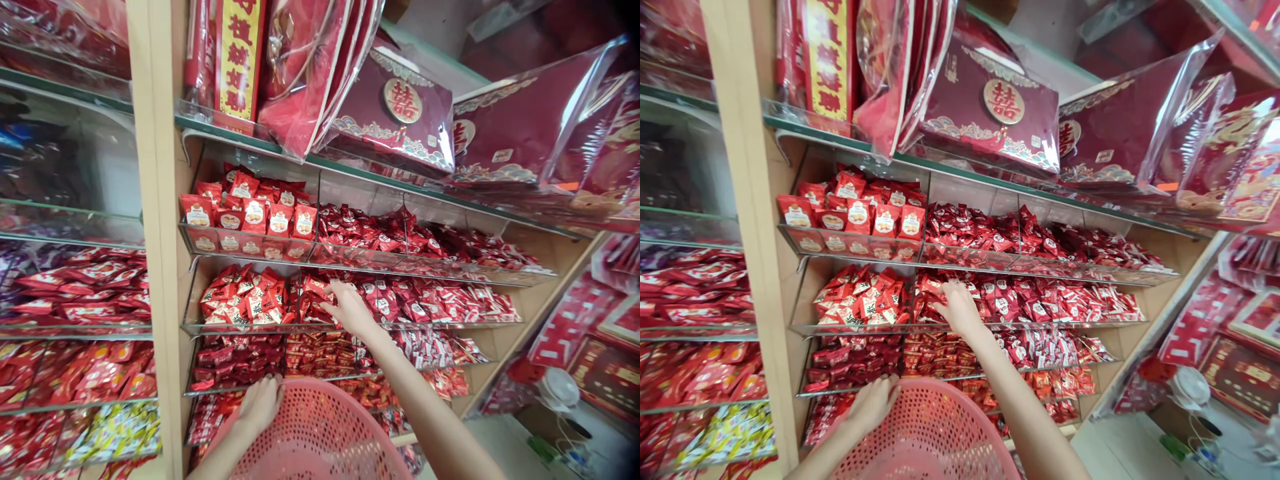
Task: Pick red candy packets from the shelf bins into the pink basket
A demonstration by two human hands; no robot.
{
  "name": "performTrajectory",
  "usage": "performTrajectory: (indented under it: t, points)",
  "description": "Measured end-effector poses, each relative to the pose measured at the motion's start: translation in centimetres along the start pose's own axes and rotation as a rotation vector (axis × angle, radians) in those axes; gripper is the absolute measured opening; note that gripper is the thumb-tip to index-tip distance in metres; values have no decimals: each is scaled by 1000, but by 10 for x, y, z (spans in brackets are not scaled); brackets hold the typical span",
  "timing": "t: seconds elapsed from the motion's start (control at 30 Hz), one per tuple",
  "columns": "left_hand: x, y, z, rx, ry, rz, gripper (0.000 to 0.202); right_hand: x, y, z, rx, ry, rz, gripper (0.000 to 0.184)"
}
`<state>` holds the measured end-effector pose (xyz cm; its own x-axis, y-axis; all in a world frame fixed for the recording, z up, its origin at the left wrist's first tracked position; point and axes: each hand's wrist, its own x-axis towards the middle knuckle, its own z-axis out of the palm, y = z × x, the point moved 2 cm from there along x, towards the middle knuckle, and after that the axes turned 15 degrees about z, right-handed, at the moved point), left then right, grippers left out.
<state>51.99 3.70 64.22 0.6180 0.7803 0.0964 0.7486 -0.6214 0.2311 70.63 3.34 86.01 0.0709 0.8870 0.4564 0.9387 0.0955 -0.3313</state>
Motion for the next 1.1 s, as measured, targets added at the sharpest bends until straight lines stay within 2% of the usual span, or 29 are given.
performTrajectory:
  t: [0.2,0.47,0.6,0.87,0.97,1.1]
  points:
    - [-1,1,-3,-21,-12,-17,34,0,4,9,-68,-90,103,19]
    - [-1,0,-2,-7,4,9,35,8,9,11,-92,-155,19,31]
    - [-2,2,-5,-15,-7,3,35,9,10,8,-57,-148,-61,31]
    - [-3,3,-7,-20,-8,-3,35,5,21,4,-26,-113,-85,43]
    - [-2,3,-6,-17,-14,-14,35,4,28,0,60,-87,-92,45]
    - [-1,2,-5,-11,-16,-6,34,-8,34,-13,336,-60,-26,44]
